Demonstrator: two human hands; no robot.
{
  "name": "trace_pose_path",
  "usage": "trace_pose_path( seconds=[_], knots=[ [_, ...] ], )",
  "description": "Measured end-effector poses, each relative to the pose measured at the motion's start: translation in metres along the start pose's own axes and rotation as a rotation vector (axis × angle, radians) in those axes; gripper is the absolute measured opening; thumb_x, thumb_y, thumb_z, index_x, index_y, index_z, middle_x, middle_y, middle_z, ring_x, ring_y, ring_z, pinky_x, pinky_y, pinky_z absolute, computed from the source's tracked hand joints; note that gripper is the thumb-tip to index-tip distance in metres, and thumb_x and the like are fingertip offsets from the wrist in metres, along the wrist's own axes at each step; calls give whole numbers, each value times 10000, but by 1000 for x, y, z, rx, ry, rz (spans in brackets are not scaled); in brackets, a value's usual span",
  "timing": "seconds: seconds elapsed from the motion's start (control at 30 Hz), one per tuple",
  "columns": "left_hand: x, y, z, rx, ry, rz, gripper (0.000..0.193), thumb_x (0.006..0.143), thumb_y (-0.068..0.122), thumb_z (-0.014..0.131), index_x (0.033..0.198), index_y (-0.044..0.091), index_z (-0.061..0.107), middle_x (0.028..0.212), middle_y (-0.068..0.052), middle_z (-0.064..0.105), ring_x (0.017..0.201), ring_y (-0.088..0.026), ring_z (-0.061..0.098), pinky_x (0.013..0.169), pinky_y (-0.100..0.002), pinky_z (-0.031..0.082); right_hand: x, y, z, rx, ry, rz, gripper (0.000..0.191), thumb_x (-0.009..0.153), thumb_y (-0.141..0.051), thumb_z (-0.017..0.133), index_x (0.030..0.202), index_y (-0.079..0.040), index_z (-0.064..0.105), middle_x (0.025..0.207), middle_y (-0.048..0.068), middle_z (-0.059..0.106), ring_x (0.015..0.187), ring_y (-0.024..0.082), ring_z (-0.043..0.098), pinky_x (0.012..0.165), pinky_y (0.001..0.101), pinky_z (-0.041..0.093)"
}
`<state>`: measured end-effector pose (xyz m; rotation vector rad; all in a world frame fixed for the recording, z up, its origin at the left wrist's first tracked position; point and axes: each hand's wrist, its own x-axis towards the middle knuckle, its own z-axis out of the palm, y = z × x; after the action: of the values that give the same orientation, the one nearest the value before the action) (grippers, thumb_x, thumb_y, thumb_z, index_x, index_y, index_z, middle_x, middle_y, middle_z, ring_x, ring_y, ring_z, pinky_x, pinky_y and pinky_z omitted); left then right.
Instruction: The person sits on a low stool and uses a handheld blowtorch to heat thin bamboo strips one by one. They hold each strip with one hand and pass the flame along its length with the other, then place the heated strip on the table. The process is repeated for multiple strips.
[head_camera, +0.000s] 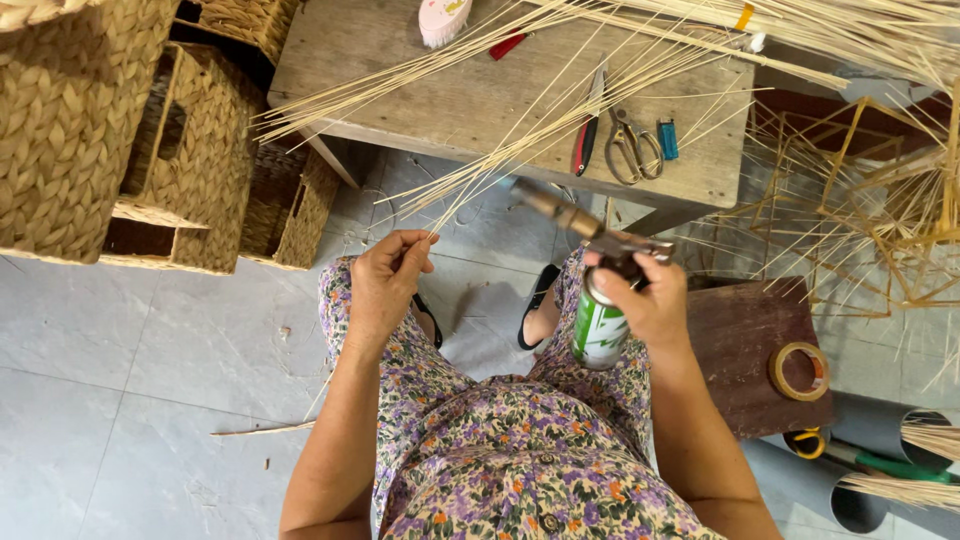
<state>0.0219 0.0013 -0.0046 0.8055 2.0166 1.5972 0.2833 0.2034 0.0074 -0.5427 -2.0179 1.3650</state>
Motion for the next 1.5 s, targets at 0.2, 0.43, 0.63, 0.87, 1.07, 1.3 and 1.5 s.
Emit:
trace_pose_path(
  seconds=[0.2, 0.43, 0.63, 0.87, 1.07, 1.3, 1.5],
  knots=[
    [-1, -6, -4, -23, -14, -64, 172, 997, 135, 655, 1096, 54, 770, 718, 3, 683, 537, -13, 486, 491, -199, 407, 14, 12, -4, 397, 386, 22, 233, 993, -34, 632, 1217, 26, 656, 1079, 126, 737, 987, 206, 715, 908, 353, 593],
    [11, -13, -4, -240, 19, -92, 164, 1018, 123, 640, 1080, 12, 744, 771, -15, 666, 599, -42, 591, 528, -207, 480, 14, 14, -6, 549, 472, 21, 181, 1004, -39, 635, 1167, 35, 654, 1082, 142, 730, 986, 231, 710, 895, 367, 593],
    [44, 3, 1, -504, 138, 53, 132, 1038, 93, 658, 1105, 2, 727, 831, 25, 642, 698, -32, 554, 620, -188, 446, 14, 19, 3, 576, 436, 107, 217, 1002, -64, 639, 1186, 52, 647, 1123, 168, 730, 981, 243, 716, 899, 369, 595],
    [57, 41, 27, -629, 265, 325, 97, 1072, 73, 650, 1137, 8, 680, 886, 14, 620, 758, -42, 536, 676, -201, 433, 17, 5, 17, 619, 375, 153, 299, 998, -84, 629, 1258, 62, 621, 1204, 186, 722, 991, 236, 718, 887, 360, 595],
    [36, 35, 80, -734, 42, 325, 19, 1100, 44, 603, 1111, 29, 601, 1014, -52, 680, 885, -115, 647, 809, -270, 553, 18, -16, 32, 623, 324, 128, 346, 984, -97, 610, 1299, 45, 592, 1269, 164, 699, 995, 221, 714, 853, 337, 589],
    [7, 9, 121, -752, -85, 72, 97, 1043, 65, 608, 1128, 20, 610, 1064, -101, 733, 934, -153, 721, 835, -292, 600, 17, -11, 45, 391, 282, 120, 271, 995, -101, 610, 1222, 42, 649, 1175, 136, 735, 980, 170, 702, 869, 298, 575],
    [-2, 16, 100, -420, -284, -44, 149, 1020, 120, 633, 1098, 6, 687, 958, -77, 763, 791, -121, 728, 697, -272, 615, 20, 7, 39, 144, 315, 47, 178, 993, -103, 661, 1134, -2, 702, 1061, 75, 743, 941, 115, 690, 852, 269, 560]
  ],
)
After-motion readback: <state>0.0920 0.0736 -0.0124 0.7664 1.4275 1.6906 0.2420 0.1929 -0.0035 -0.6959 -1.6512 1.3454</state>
